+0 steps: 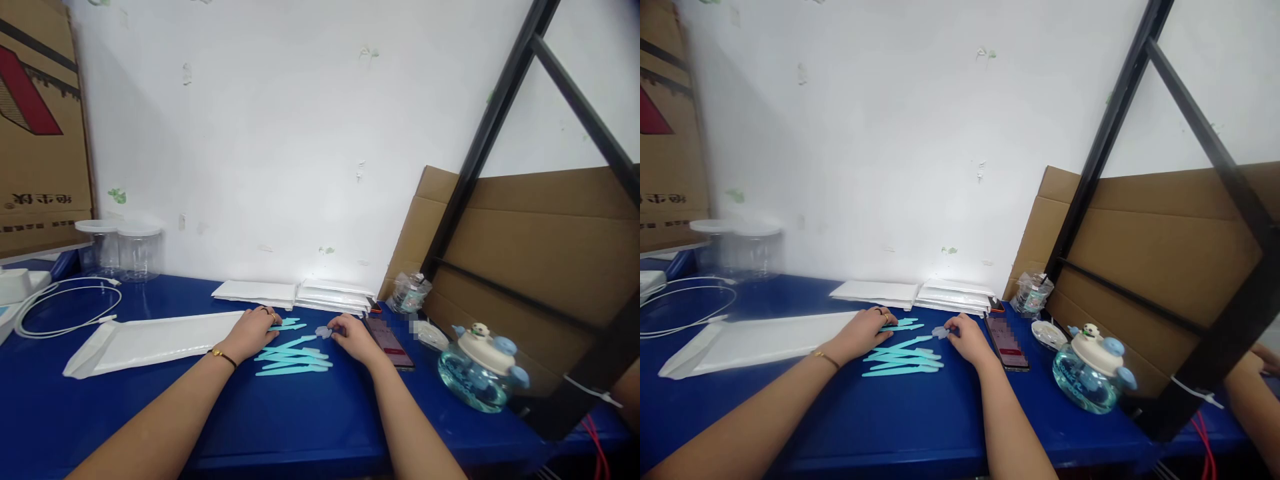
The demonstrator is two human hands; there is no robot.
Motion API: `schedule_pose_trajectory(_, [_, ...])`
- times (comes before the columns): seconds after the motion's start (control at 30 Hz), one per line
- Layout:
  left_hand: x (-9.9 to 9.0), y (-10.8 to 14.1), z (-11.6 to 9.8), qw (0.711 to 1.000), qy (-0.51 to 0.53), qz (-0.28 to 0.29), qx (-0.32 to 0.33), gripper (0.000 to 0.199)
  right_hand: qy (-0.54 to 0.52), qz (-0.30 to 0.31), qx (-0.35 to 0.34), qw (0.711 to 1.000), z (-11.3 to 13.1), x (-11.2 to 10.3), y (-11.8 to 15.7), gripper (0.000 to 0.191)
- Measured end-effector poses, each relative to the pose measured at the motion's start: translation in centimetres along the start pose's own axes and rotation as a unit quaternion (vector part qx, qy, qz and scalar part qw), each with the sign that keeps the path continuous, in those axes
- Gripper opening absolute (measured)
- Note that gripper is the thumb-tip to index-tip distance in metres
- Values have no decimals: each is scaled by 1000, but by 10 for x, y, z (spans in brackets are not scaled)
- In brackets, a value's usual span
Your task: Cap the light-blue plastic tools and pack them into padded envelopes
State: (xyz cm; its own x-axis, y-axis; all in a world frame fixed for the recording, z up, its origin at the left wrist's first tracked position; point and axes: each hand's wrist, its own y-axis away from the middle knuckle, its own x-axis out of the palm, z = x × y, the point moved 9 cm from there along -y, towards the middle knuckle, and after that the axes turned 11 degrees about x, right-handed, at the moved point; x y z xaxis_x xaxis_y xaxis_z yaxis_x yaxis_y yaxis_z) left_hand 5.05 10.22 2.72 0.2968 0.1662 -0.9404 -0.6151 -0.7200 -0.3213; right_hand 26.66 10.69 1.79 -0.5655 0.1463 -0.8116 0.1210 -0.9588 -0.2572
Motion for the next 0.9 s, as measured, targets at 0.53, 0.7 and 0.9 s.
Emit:
schedule_pose_trajectory(0.53, [-2,-1,-10,997,-73,6,14,28,-129,20,29,991,3,6,1,16])
schedule_pose_trajectory(0.7, [-7,-1,-11,1000,-17,2,2,28,-295,11,42,955,-1,0,-3,27])
schedule_pose_trajectory(0.9, [-10,0,-16,1000,10,6,6,29,-398,5,82,914,-3,0,-1,33])
